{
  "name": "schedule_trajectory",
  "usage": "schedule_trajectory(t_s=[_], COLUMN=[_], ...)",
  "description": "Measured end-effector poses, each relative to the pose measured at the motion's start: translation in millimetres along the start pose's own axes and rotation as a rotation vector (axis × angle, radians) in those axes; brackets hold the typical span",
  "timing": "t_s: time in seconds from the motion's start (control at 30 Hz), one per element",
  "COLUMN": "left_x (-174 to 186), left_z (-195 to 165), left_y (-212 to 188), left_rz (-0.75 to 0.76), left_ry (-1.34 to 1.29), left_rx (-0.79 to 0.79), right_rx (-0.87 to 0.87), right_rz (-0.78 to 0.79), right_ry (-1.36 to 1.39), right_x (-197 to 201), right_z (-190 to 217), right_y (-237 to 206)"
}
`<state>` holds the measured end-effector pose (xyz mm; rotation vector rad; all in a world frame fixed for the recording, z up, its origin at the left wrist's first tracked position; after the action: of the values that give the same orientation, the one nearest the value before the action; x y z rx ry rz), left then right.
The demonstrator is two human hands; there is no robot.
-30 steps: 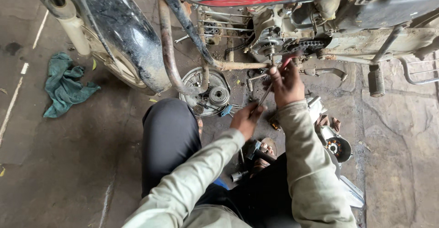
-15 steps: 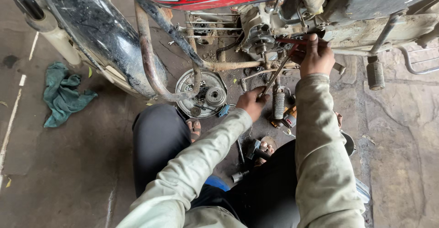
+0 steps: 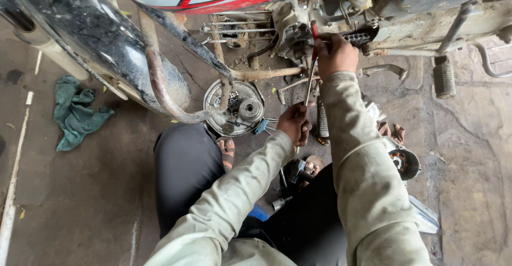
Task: The person sits on the floor beside a motorcycle with its engine partially disassembled. They handle a metal engine component, fit it into the engine case, then use a socket wrench and screwdriver to tighten fasteners on the engine, occasionally picking parts and tools from the ground.
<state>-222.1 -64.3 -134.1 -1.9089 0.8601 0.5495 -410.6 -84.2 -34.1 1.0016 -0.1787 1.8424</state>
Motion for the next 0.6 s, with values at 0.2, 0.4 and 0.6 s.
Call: schedule_trajectory(t_s=[0.2, 0.4, 0.6], left_x=[5.5, -15.2, 8.3], left_z=[18.7, 29.0, 6.6], left_y=[15.7, -13.7, -65.0], left_rz=[-0.056, -0.041, -0.015], left_ry=[0.030, -0.051, -0.176], left_rx=[-0.083, -0.186, -0.254], right_rx=[0.079, -0.018, 0.035], right_rz=[0.074, 0.147, 0.238], right_ry=[-0.032, 0.142, 0.355], right_x=[-2.5, -0.2, -10.6], right_z=[3.3, 2.7, 18.5], right_y=[-10.0, -21.0, -46.1])
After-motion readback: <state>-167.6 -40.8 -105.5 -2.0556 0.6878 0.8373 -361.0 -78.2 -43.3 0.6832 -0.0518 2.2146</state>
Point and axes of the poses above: each hand's wrist, its own y-axis towards the middle knuckle, its own x-axis out of the back of the hand, z = x × y, the point moved 4 cm from there along y, towards the middle knuckle, and after that the axes turned 12 degrees about -y, right-handed, at the moved point
